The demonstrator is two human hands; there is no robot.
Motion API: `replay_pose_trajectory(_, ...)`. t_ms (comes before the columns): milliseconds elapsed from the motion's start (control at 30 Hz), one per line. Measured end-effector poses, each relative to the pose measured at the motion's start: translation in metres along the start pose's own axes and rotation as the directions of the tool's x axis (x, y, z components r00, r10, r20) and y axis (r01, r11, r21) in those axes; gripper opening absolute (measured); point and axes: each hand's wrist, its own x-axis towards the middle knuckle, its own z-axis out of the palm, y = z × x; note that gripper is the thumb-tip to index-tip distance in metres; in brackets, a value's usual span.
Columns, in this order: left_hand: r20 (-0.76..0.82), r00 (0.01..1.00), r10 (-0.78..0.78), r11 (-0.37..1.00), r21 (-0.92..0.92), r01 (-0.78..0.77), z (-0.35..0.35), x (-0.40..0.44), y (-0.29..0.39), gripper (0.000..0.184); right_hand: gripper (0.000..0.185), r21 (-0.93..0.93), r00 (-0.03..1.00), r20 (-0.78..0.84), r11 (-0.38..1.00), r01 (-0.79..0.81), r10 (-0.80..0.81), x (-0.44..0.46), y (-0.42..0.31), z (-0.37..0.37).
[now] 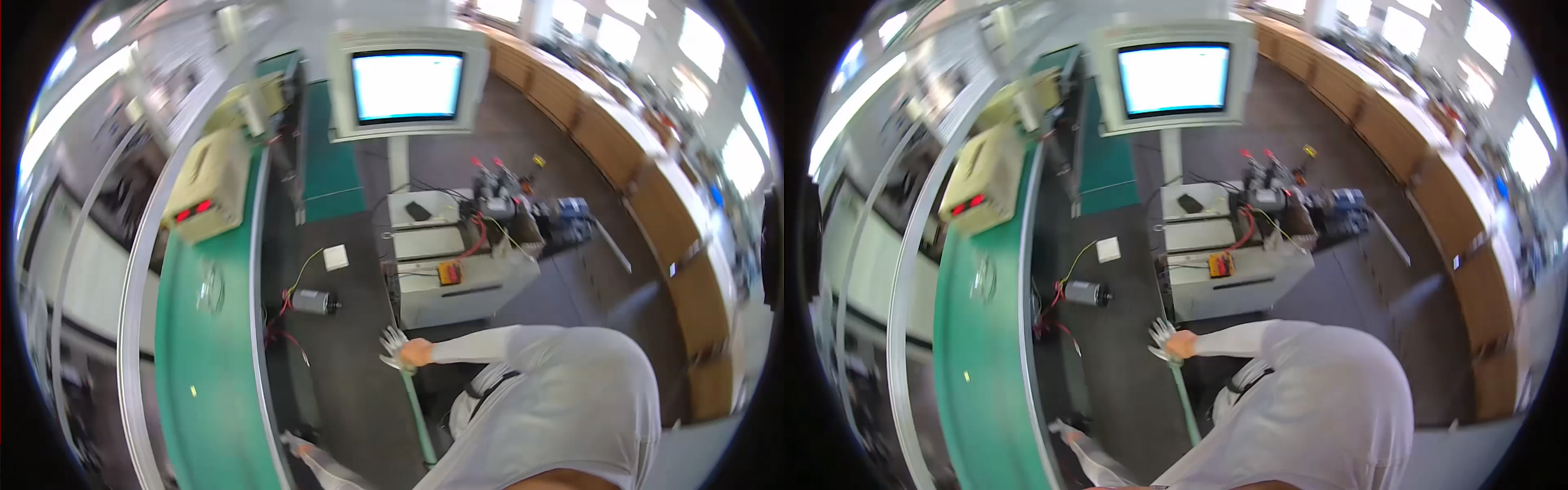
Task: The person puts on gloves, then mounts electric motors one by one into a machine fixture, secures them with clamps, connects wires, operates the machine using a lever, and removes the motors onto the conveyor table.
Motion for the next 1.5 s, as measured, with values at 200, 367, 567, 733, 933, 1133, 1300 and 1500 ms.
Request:
replay_pose_trajectory(200, 0.136, 0.975, 0.175, 0.982, 0.048, -0.183, 0.047, -0.022, 0.111, 0.04, 0.024, 0.282, 0.955, -0.217, 0.95, -0.137, 0.202, -0.114, 0.068, -0.016)
replay_pose_trajectory(367, 0.204, 0.919, 0.338, 0.936, 0.032, -0.352, 0.068, -0.064, 0.171, 0.039, 0.035, 0.414, 0.892, -0.202, 0.861, -0.296, 0.404, -0.211, 0.098, -0.045)
replay_pose_trajectory(567, 0.185, 0.829, 0.527, 0.848, -0.058, -0.526, 0.07, -0.155, 0.224, 0.038, 0.035, 0.491, 0.801, -0.388, 0.838, -0.238, 0.455, -0.258, 0.135, -0.061)
replay_pose_trajectory(733, 0.199, 0.759, 0.62, 0.783, -0.225, -0.58, 0.063, -0.298, 0.248, 0.038, 0.034, 0.547, 0.727, -0.519, 0.828, -0.122, 0.45, -0.306, 0.202, -0.068)
replay_pose_trajectory(933, 0.694, 0.083, 0.716, 0.636, -0.598, -0.488, 0.071, -0.613, 0.346, 0.039, 0.028, 0.676, 0.763, -0.528, 0.729, 0.112, 0.372, -0.371, 0.237, -0.127)
replay_pose_trajectory(1133, 0.939, -0.149, 0.309, 0.935, -0.271, 0.23, 0.152, -0.77, 0.359, 0.04, 0.025, 0.681, 0.539, -0.684, 0.695, 0.232, 0.491, -0.438, 0.273, -0.149)
replay_pose_trajectory(1300, 0.938, -0.147, 0.314, 0.834, -0.347, -0.429, 0.157, -0.791, 0.383, 0.041, 0.009, 0.535, 0.177, -0.845, 0.802, 0.266, 0.505, -0.582, 0.316, -0.226)
replay_pose_trajectory(1500, 0.948, -0.173, 0.268, 0.759, -0.318, -0.569, 0.105, -0.813, 0.396, 0.047, 0.018, -0.026, -0.639, -0.745, 0.965, -0.262, -0.193, -0.844, 0.192, -0.39)
